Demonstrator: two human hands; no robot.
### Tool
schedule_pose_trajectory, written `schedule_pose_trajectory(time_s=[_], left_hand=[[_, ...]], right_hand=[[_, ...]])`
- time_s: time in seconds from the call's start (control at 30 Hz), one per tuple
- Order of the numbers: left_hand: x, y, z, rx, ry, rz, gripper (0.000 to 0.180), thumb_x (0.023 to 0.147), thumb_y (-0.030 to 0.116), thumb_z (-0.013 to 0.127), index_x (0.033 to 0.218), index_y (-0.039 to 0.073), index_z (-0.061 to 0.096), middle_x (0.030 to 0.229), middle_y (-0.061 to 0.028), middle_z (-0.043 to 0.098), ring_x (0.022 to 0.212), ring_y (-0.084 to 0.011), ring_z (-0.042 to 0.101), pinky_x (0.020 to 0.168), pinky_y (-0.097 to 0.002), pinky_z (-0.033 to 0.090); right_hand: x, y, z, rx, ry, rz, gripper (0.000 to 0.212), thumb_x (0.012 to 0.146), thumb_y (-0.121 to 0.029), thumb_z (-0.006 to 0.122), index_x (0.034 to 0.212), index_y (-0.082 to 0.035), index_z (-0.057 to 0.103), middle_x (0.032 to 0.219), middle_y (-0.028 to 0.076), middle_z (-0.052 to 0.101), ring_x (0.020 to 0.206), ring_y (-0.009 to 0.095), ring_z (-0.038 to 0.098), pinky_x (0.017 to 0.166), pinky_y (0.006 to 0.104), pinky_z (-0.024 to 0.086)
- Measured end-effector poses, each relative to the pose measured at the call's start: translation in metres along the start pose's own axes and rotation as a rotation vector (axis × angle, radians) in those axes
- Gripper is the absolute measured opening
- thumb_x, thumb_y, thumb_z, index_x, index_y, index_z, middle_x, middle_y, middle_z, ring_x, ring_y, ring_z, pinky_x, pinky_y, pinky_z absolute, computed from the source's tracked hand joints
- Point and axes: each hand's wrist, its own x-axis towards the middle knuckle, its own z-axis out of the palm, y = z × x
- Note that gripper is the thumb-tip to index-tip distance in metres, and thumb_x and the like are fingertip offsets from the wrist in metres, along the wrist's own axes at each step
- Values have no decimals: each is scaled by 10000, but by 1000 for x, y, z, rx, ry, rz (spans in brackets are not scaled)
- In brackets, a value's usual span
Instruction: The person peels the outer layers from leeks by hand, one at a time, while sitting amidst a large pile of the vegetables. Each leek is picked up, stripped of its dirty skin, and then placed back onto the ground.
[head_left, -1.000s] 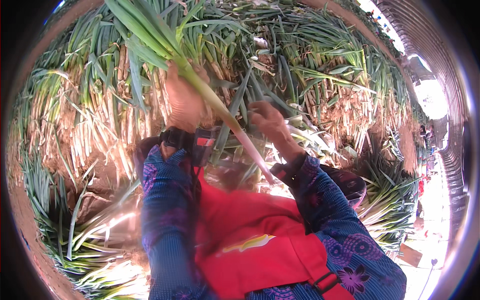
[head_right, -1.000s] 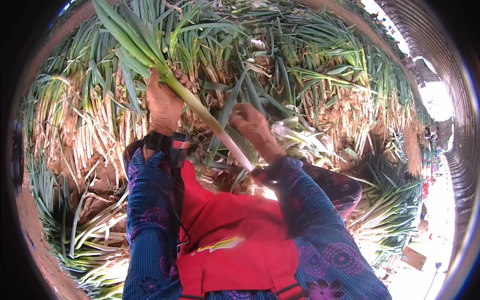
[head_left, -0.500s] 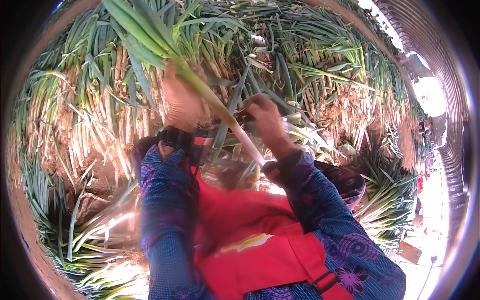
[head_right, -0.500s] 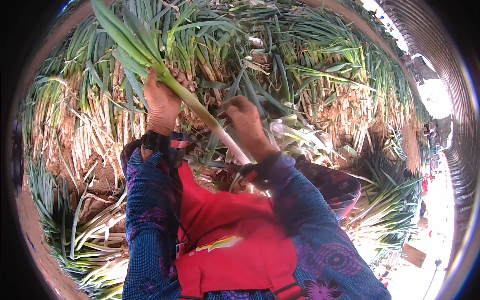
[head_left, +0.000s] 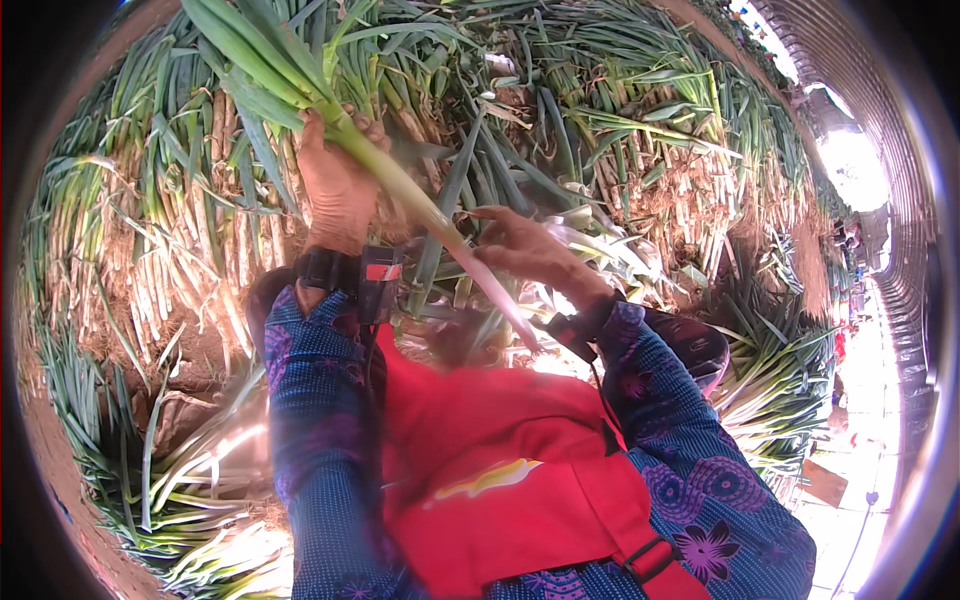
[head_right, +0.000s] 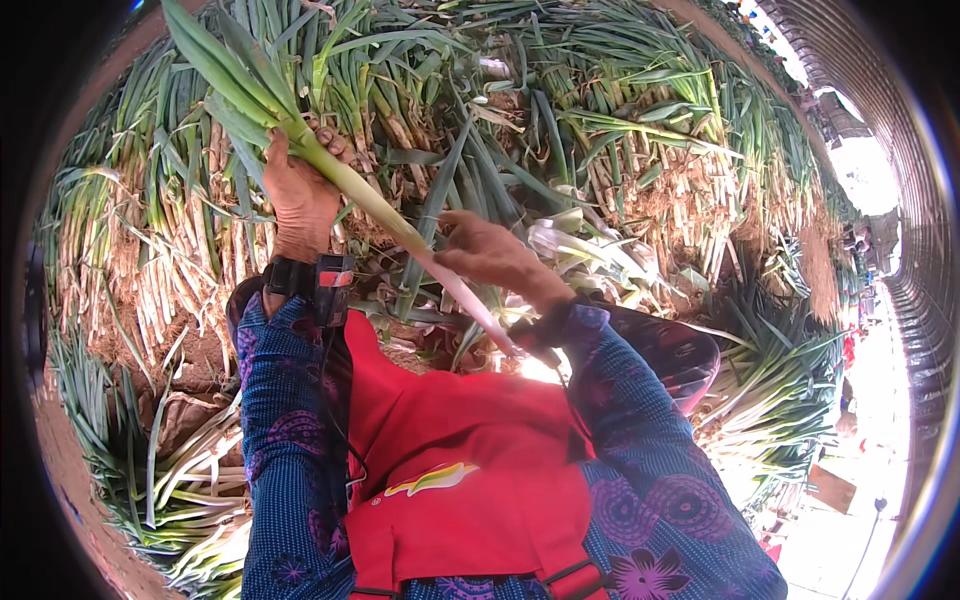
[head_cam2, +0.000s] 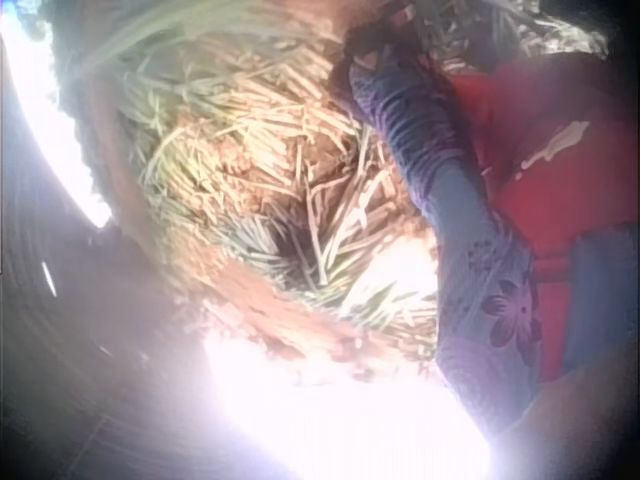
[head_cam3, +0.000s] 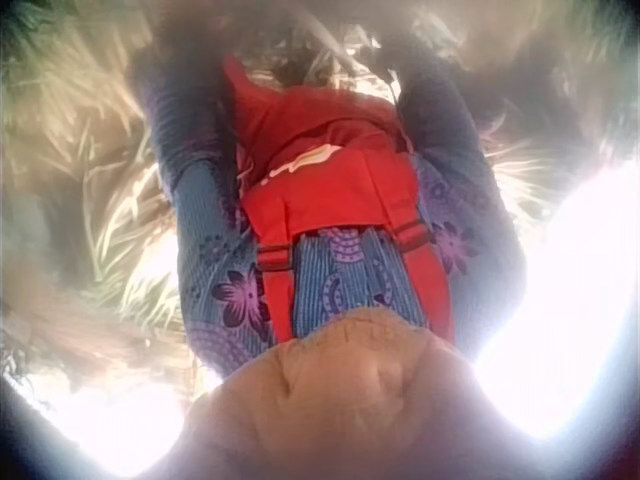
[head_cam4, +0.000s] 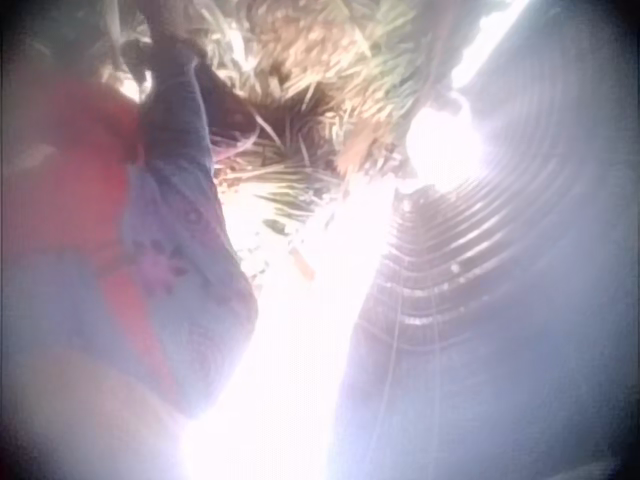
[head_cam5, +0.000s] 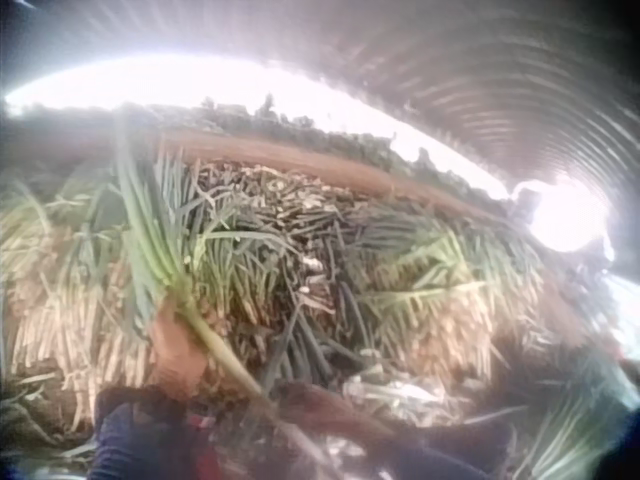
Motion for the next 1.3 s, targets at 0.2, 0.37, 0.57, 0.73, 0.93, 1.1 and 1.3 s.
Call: schedule_pose_trajectory(time_s=[0.2, 0.37, 0.57, 0.73, 0.93, 1.1, 1.3], left_hand=[[2, 1, -7, -6, -111, -47, 403, 954, 435, 419, 957, 40, 499, 713, -66, 460, 668, -206, 437, 630, -339, 369], [4, 2, 0, 21, -64, -31, 388, 963, 403, 386, 950, 32, 501, 739, -62, 458, 680, -203, 423, 630, -340, 371], [11, 14, -11, -8, -29, 22, 359, 942, 399, 418, 919, 49, 495, 731, -57, 456, 670, -200, 422, 631, -340, 376], [9, 11, -9, 3, 94, 67, 306, 919, 396, 497, 909, 90, 505, 729, -51, 473, 657, -200, 448, 629, -336, 396], [7, 3, -8, 83, 128, 77, 336, 952, 393, 466, 952, 58, 472, 757, -71, 485, 689, -209, 471, 670, -357, 422], [7, 1, -9, 97, 164, 62, 302, 949, 380, 487, 935, 79, 470, 747, -62, 493, 674, -201, 495, 632, -353, 431], [5, 0, -6, 193, 250, 112, 280, 946, 362, 505, 943, 84, 476, 725, -54, 504, 650, -201, 516, 626, -348, 439]], right_hand=[[13, -20, 8, -301, -193, -131, 214, 861, -259, 628, 910, -51, 634, 815, 127, 642, 757, 293, 623, 688, 389, 474], [5, -15, 12, -425, -4, -347, 176, 857, -224, 611, 855, -48, 621, 781, 139, 617, 696, 307, 603, 657, 391, 477], [-8, -2, -1, 503, 172, 104, 158, 881, -186, 547, 865, -32, 581, 740, 61, 602, 642, 176, 604, 586, 312, 483], [-17, 12, -19, 379, 278, 277, 275, 884, -236, 555, 1043, -15, 599, 794, 57, 596, 706, 125, 567, 638, 255, 474], [-16, -6, 22, -215, 84, 66, 310, 818, -286, 640, 1008, -42, 632, 794, 100, 635, 747, 207, 621, 650, 359, 473], [-6, -8, 34, -552, 76, -88, 180, 774, -237, 632, 830, -66, 626, 774, 143, 636, 737, 345, 617, 660, 434, 467], [6, -6, 44, -654, 24, -85, 139, 772, -198, 607, 768, -59, 611, 758, 152, 635, 731, 358, 616, 637, 436, 466]])
